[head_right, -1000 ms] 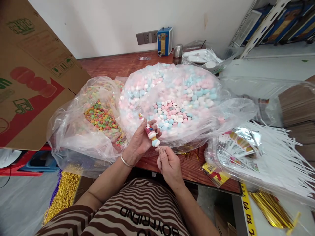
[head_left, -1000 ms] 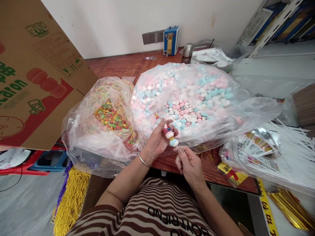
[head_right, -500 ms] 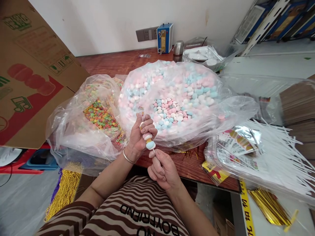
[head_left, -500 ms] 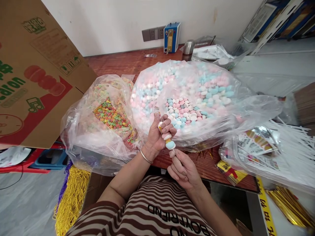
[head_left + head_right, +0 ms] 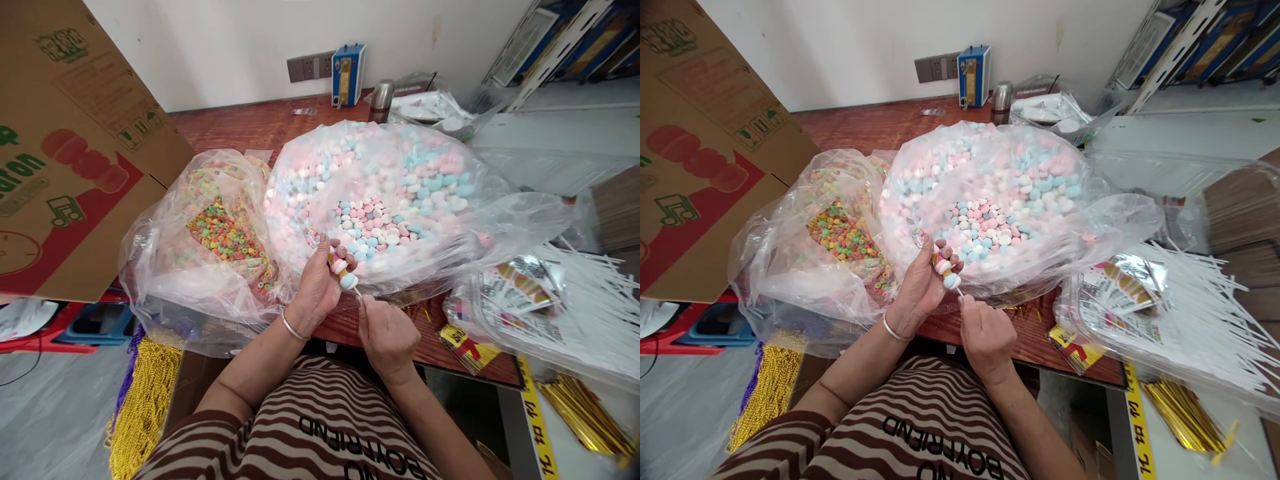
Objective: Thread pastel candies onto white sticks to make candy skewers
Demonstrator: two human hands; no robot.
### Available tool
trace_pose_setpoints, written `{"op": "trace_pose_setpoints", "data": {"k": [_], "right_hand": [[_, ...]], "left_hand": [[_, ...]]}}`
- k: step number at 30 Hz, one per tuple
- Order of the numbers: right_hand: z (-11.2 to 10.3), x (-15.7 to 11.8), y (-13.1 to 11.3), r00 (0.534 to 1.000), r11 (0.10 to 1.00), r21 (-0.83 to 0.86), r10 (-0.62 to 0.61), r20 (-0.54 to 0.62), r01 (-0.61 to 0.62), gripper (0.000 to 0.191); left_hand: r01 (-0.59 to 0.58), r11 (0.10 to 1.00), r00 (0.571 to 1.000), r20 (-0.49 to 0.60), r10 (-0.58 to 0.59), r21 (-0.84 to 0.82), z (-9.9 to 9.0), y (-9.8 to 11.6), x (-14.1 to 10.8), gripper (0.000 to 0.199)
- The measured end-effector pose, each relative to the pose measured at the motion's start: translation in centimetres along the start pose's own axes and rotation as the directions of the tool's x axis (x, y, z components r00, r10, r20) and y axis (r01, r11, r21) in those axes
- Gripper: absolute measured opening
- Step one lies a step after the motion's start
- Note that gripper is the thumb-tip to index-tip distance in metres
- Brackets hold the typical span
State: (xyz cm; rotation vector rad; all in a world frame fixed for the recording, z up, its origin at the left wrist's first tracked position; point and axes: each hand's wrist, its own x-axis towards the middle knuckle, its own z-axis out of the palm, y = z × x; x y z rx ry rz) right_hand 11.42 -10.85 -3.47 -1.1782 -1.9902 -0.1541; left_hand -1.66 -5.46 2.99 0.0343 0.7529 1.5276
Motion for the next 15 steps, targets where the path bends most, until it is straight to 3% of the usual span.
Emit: {"op": "trace_pose_setpoints", "data": {"k": [2,3,4,6,7,8,9,11,12,13,15], "right_hand": [[-0.2,0.0,-0.1,0.978,0.946,0.252,0.182,0.100,-0.202,0.014],[-0.4,0.0,-0.2,0.935,0.840,0.414,0.291,0.204,-0.351,0.019],[-0.6,0.1,-0.3,0.863,0.655,0.561,0.375,0.340,-0.506,0.023],[-0.9,0.4,-0.6,0.677,0.146,0.682,0.383,0.629,-0.717,0.030],[-1.0,0.6,-0.8,0.599,-0.087,0.653,0.322,0.733,-0.752,0.031],[-1.0,0.8,-1.1,0.545,-0.262,0.599,0.254,0.799,-0.757,0.032],[-1.0,0.9,-1.3,0.515,-0.373,0.550,0.197,0.834,-0.748,0.033],[-0.7,1.1,-1.7,0.512,-0.441,0.528,0.167,0.843,-0.726,0.034],[-0.5,1.1,-1.9,0.529,-0.406,0.567,0.212,0.822,-0.717,0.034],[-0.3,1.1,-2.0,0.557,-0.320,0.627,0.288,0.779,-0.711,0.035],[0.0,0.9,-1.9,0.638,-0.024,0.723,0.450,0.625,-0.691,0.034]], "left_hand": [[0.026,1.000,0.998,0.062,-0.025,-0.005,-0.3,0.1,-0.1,0.035],[0.030,1.000,0.995,0.098,-0.029,-0.007,-0.4,0.2,-0.2,0.035],[0.032,0.999,0.991,0.131,-0.031,-0.008,-0.5,0.3,-0.2,0.036],[0.036,0.999,0.981,0.193,-0.034,-0.009,-0.5,0.4,-0.2,0.037],[0.044,0.999,0.974,0.223,-0.041,-0.010,-0.5,0.4,-0.3,0.037],[0.056,0.998,0.966,0.252,-0.051,-0.012,-0.5,0.4,-0.3,0.037],[0.065,0.998,0.959,0.277,-0.059,-0.013,-0.5,0.3,-0.4,0.037],[0.063,0.998,0.949,0.309,-0.060,0.000,-0.5,-0.2,-0.5,0.035],[0.056,0.998,0.948,0.314,-0.057,0.014,-0.6,-0.6,-0.6,0.034],[0.047,0.998,0.949,0.312,-0.055,0.033,-0.7,-0.9,-0.7,0.034],[0.043,0.995,0.952,0.298,-0.067,0.087,-1.0,-1.3,-0.8,0.033]]}}
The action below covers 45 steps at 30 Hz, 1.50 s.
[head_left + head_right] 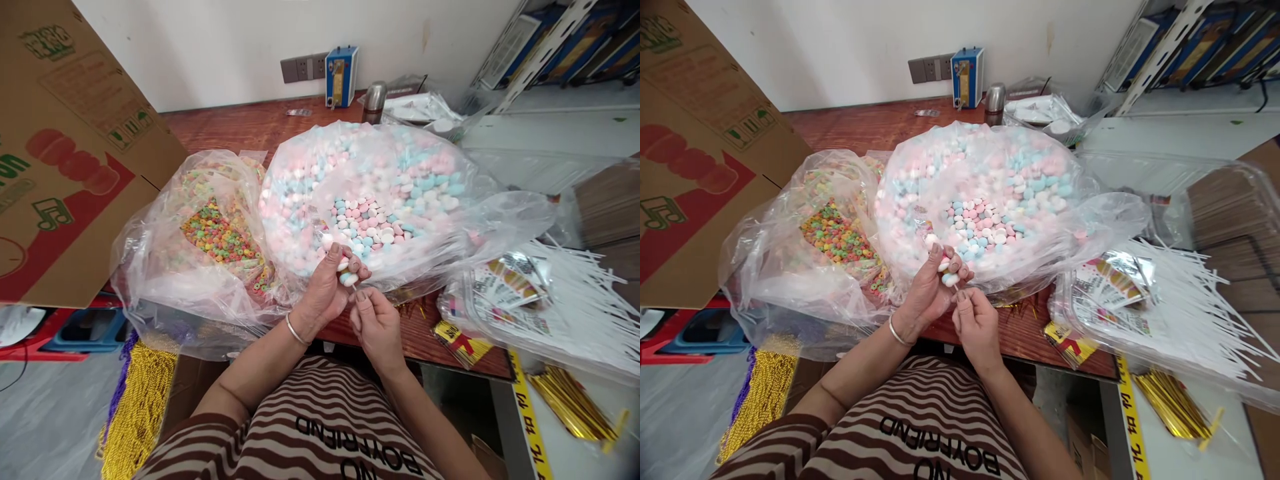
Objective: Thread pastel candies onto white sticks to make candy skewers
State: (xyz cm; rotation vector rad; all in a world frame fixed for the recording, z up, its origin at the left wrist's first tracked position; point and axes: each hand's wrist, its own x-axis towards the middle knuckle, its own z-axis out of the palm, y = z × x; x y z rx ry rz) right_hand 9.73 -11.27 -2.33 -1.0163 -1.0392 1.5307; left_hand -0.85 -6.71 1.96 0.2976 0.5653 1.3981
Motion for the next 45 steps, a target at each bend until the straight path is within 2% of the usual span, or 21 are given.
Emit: {"op": "trace_pose_setpoints", "data": {"k": [2,6,8,12,14,16,18,20,21,24,26,28,29,31,33,34,36,39,41,43,45], "right_hand": [[-0.4,0.0,0.3,0.985,0.961,-0.240,-0.159,-0.061,0.140,0.030],[-1.3,-0.2,0.5,0.945,0.811,-0.503,-0.326,0.032,0.297,0.024],[-1.5,-0.2,0.6,0.877,0.629,-0.657,-0.468,0.108,0.416,0.021],[-1.5,0.4,0.9,0.649,0.087,-0.853,-0.690,0.321,0.515,0.014],[-1.4,0.5,1.0,0.611,-0.022,-0.867,-0.701,0.368,0.497,0.013],[-1.3,0.4,0.8,0.673,0.125,-0.855,-0.677,0.297,0.503,0.013],[-1.0,0.0,0.3,0.838,0.531,-0.720,-0.531,0.127,0.446,0.018],[-0.6,-0.4,-0.4,0.980,0.921,-0.336,-0.199,0.027,0.196,0.025],[-0.4,-0.6,-0.8,0.998,0.994,-0.109,-0.023,0.051,0.029,0.027],[0.2,-0.9,-1.6,0.953,0.926,0.261,0.221,0.209,-0.272,0.031],[0.3,-0.8,-1.5,0.975,0.967,0.173,0.160,0.156,-0.186,0.031],[0.0,-0.5,-0.8,0.996,0.977,-0.192,-0.094,-0.003,0.091,0.029],[-0.3,-0.3,-0.3,0.961,0.872,-0.433,-0.272,-0.047,0.226,0.027],[-0.9,0.1,0.6,0.827,0.494,-0.794,-0.562,0.020,0.355,0.022],[-1.5,0.4,1.4,0.721,0.186,-0.912,-0.676,0.152,0.367,0.021],[-1.8,0.4,1.6,0.701,0.121,-0.922,-0.688,0.189,0.367,0.019],[-2.0,0.4,1.5,0.729,0.188,-0.901,-0.661,0.178,0.391,0.018],[-2.0,0.0,0.6,0.921,0.707,-0.628,-0.388,0.042,0.327,0.023],[-1.8,-0.3,-0.2,0.995,0.973,-0.219,-0.058,0.080,0.074,0.028],[-1.5,-0.3,-0.9,0.962,0.974,0.113,0.171,0.215,-0.198,0.030],[-1.1,-0.1,-1.3,0.937,0.927,0.238,0.222,0.269,-0.288,0.031]], "left_hand": [[0.000,0.999,1.000,-0.015,0.001,0.048,-0.3,0.3,0.2,0.038],[-0.133,0.990,0.988,-0.078,0.136,0.044,-0.4,2.7,1.3,0.050],[-0.184,0.982,0.973,-0.135,0.188,0.038,-0.1,3.9,2.0,0.041],[-0.200,0.979,0.946,-0.249,0.206,0.048,0.6,4.3,2.5,0.024],[-0.219,0.976,0.929,-0.304,0.211,0.009,0.8,3.6,2.5,0.023],[-0.226,0.973,0.931,-0.304,0.203,-0.043,1.0,2.9,2.3,0.025],[-0.212,0.974,0.950,-0.248,0.188,-0.076,1.1,2.3,2.0,0.026],[-0.184,0.979,0.971,-0.169,0.168,-0.084,1.2,1.9,1.7,0.026],[-0.171,0.982,0.978,-0.136,0.160,-0.079,1.3,1.8,1.5,0.026],[-0.113,0.993,0.991,-0.080,0.109,-0.039,1.4,1.0,0.9,0.029],[-0.070,0.997,0.995,-0.071,0.071,0.008,1.3,0.3,0.6,0.031],[-0.045,0.997,0.995,-0.082,0.050,0.061,1.1,-0.5,0.4,0.031],[-0.044,0.996,0.994,-0.099,0.052,0.082,1.0,-0.8,0.4,0.030],[-0.053,0.994,0.985,-0.158,0.069,0.100,0.7,-1.2,0.4,0.030],[-0.075,0.994,0.971,-0.219,0.092,0.085,0.6,-1.3,0.5,0.031],[-0.083,0.994,0.968,-0.232,0.098,0.075,0.5,-1.3,0.5,0.032],[-0.086,0.994,0.974,-0.205,0.097,0.060,0.5,-1.0,0.5,0.034],[-0.076,0.995,0.991,-0.104,0.082,0.057,0.6,-0.4,0.5,0.035],[-0.064,0.997,0.997,-0.045,0.067,0.050,0.6,0.0,0.4,0.036],[-0.040,0.998,0.999,0.002,0.040,0.056,0.6,0.0,0.3,0.036],[-0.009,0.997,1.000,0.028,0.007,0.074,0.4,-0.5,0.2,0.037]]}}
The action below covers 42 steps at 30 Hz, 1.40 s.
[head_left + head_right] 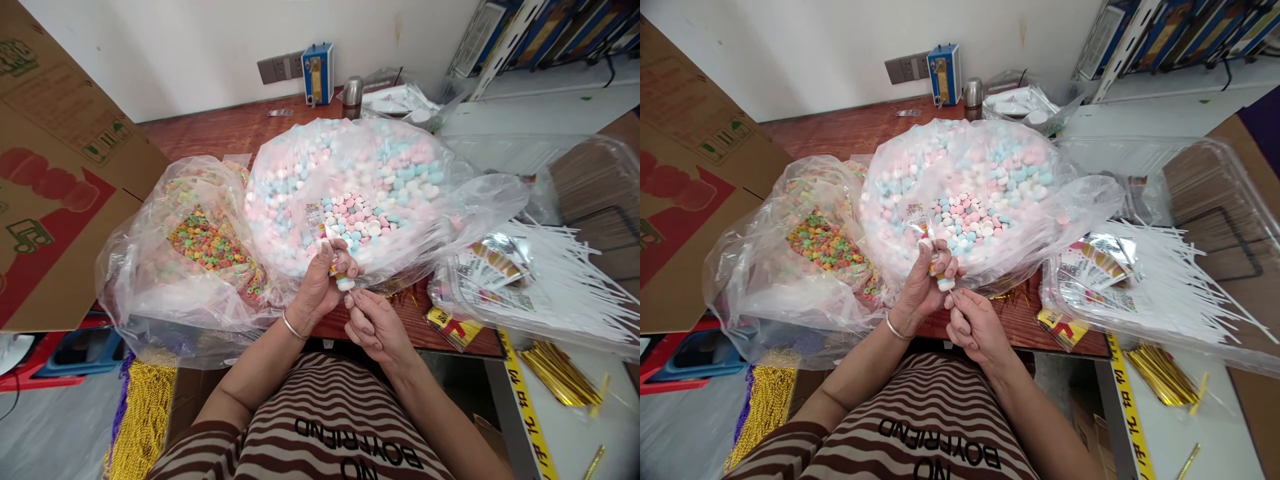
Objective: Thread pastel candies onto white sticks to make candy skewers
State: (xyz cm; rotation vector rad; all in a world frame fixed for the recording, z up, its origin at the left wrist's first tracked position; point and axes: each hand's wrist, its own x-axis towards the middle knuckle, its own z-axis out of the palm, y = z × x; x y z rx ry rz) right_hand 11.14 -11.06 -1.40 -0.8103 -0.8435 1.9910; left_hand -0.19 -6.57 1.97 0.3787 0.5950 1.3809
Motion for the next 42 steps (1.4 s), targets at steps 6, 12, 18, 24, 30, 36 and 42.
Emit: {"op": "trace_pose_setpoints", "data": {"k": [6,12,18,24,30,36,42], "right_hand": [[-0.5,1.0,0.5,0.759,0.493,-0.806,-0.645,-0.087,0.327,0.027],[-1.6,1.0,0.7,0.615,-0.189,-0.956,-0.733,0.289,0.225,0.026],[-0.7,-0.1,-0.4,0.988,0.929,-0.345,-0.151,-0.025,0.133,0.038],[-0.9,-0.8,0.2,0.979,0.907,-0.381,-0.202,-0.020,0.180,0.031],[-2.4,0.4,0.8,0.623,-0.259,-0.927,-0.687,0.375,0.273,0.025],[-1.7,0.6,0.6,0.827,0.456,-0.829,-0.561,0.015,0.324,0.029],[-1.3,0.3,-0.5,0.988,0.985,0.158,0.045,0.149,-0.068,0.030]], "left_hand": [[0.028,0.994,0.999,-0.036,-0.024,0.108,-0.4,-1.4,-0.1,0.049],[-0.187,0.982,0.967,-0.172,0.190,0.033,0.2,2.1,1.7,0.032],[-0.163,0.986,0.975,-0.159,0.155,-0.040,0.8,3.1,1.8,0.020],[-0.064,0.996,0.985,-0.163,0.053,-0.065,0.9,2.4,1.8,0.026],[0.010,1.000,0.937,-0.349,-0.012,-0.007,1.3,1.1,1.9,0.029],[0.020,0.999,0.951,-0.308,-0.030,-0.037,1.0,-0.4,0.8,0.023],[0.001,1.000,0.997,-0.073,-0.001,-0.010,-0.6,1.6,1.3,0.023]]}}
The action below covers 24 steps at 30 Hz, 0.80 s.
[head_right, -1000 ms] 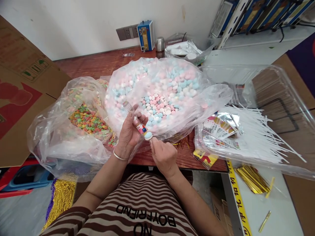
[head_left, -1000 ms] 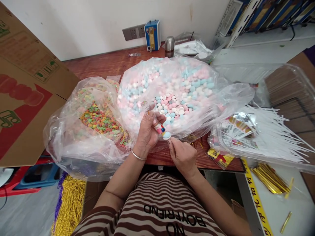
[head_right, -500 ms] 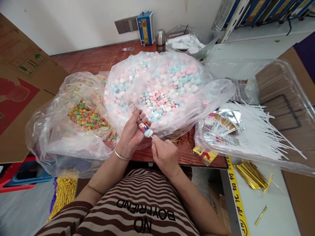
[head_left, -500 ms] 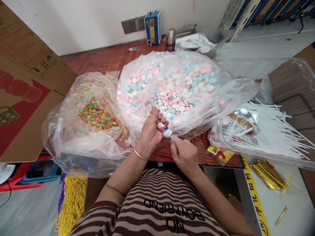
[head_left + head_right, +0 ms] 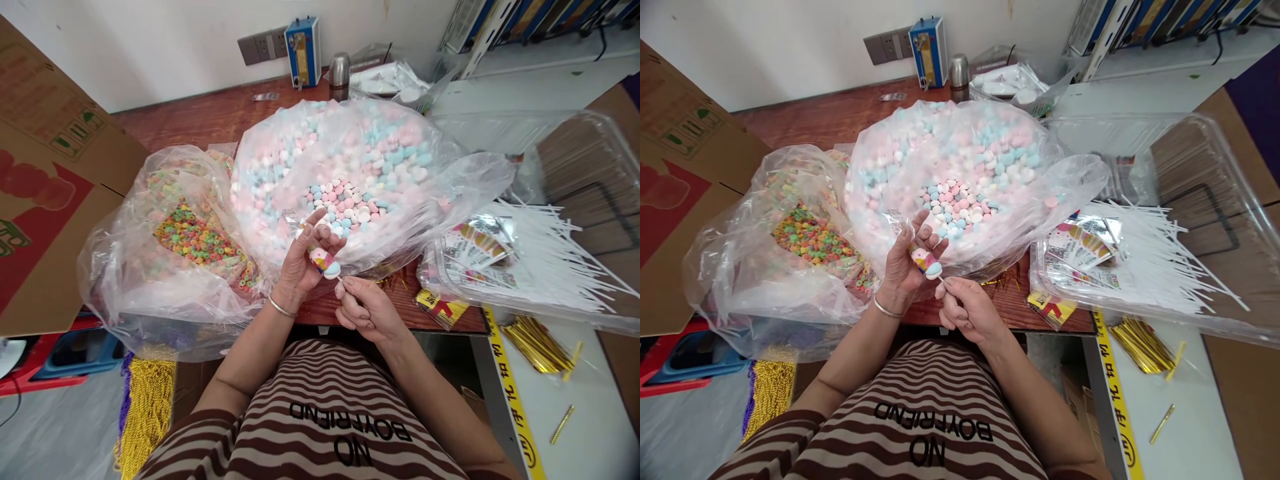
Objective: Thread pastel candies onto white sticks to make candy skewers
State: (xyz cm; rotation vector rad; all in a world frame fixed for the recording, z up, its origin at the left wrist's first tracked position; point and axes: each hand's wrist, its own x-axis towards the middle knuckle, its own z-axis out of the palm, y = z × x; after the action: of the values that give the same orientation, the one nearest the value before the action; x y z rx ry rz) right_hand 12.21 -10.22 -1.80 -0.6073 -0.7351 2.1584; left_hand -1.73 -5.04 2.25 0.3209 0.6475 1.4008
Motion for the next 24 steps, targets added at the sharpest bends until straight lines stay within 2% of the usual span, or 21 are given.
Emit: {"op": "trace_pose_setpoints", "data": {"k": [3,5,7,8,9,10,11,12,13,14,15,16,17,18,22,24], "right_hand": [[0.5,-0.1,0.2,0.996,0.984,0.158,0.080,0.040,-0.086,0.031],[0.8,-0.3,0.7,0.996,0.985,0.151,0.081,0.042,-0.086,0.030],[0.8,-0.5,1.4,1.000,1.000,0.009,0.004,-0.013,-0.004,0.029],[0.7,-0.6,1.6,0.996,0.988,-0.139,-0.070,-0.054,0.062,0.028],[0.6,-0.7,1.8,0.980,0.931,-0.337,-0.176,-0.091,0.136,0.028],[0.4,-0.7,1.8,0.945,0.801,-0.563,-0.311,-0.102,0.203,0.028],[0.1,-0.6,1.8,0.888,0.589,-0.770,-0.455,-0.063,0.247,0.026],[-0.1,-0.5,1.7,0.818,0.319,-0.913,-0.575,0.027,0.254,0.024],[-0.3,-0.4,1.6,0.744,0.042,-0.972,-0.652,0.148,0.230,0.023],[-0.4,-0.2,1.5,0.679,-0.196,-0.963,-0.683,0.270,0.186,0.022],[-0.4,0.0,1.4,0.633,-0.369,-0.919,-0.680,0.370,0.140,0.021],[-0.3,0.2,1.3,0.606,-0.476,-0.873,-0.667,0.434,0.101,0.021],[-0.1,0.4,1.3,0.596,-0.525,-0.848,-0.658,0.460,0.075,0.022],[0.0,0.5,1.3,0.599,-0.525,-0.849,-0.660,0.453,0.063,0.023],[0.4,0.6,1.5,0.641,-0.360,-0.932,-0.705,0.303,0.044,0.025],[0.1,0.4,1.5,0.611,-0.404,-0.915,-0.721,0.327,0.013,0.023]], "left_hand": [[-0.008,1.000,0.998,0.063,0.008,-0.012,-0.2,0.5,0.2,0.011],[0.010,0.999,0.994,0.112,-0.004,-0.049,0.0,0.5,0.1,0.012],[0.034,0.997,0.991,0.134,-0.024,-0.071,0.4,0.5,0.0,0.013],[0.042,0.997,0.992,0.119,-0.034,-0.069,0.6,0.6,0.0,0.014],[0.048,0.997,0.996,0.082,-0.043,-0.058,0.9,0.6,0.0,0.015],[0.052,0.998,0.998,0.028,-0.050,-0.042,1.1,0.5,0.0,0.016],[0.053,0.998,0.998,-0.033,-0.054,-0.024,1.4,0.5,0.1,0.019],[0.052,0.999,0.994,-0.092,-0.052,-0.008,1.6,0.3,0.2,0.022],[0.047,0.999,0.988,-0.144,-0.046,0.007,1.8,0.1,0.2,0.027],[0.037,0.999,0.982,-0.187,-0.033,0.020,2.0,-0.2,0.2,0.031],[0.025,0.999,0.976,-0.219,-0.017,0.034,2.1,-0.5,0.2,0.036],[0.015,0.999,0.970,-0.243,-0.002,0.049,2.2,-0.9,0.2,0.040],[0.010,0.998,0.966,-0.259,0.007,0.062,2.3,-1.2,0.1,0.042],[0.008,0.998,0.963,-0.268,0.011,0.070,2.3,-1.5,0.0,0.044],[-0.008,0.999,0.962,-0.271,0.018,0.037,1.9,-1.9,-0.3,0.043],[-0.014,0.999,0.968,-0.249,0.025,0.043,1.6,-1.6,-0.5,0.042]]}}
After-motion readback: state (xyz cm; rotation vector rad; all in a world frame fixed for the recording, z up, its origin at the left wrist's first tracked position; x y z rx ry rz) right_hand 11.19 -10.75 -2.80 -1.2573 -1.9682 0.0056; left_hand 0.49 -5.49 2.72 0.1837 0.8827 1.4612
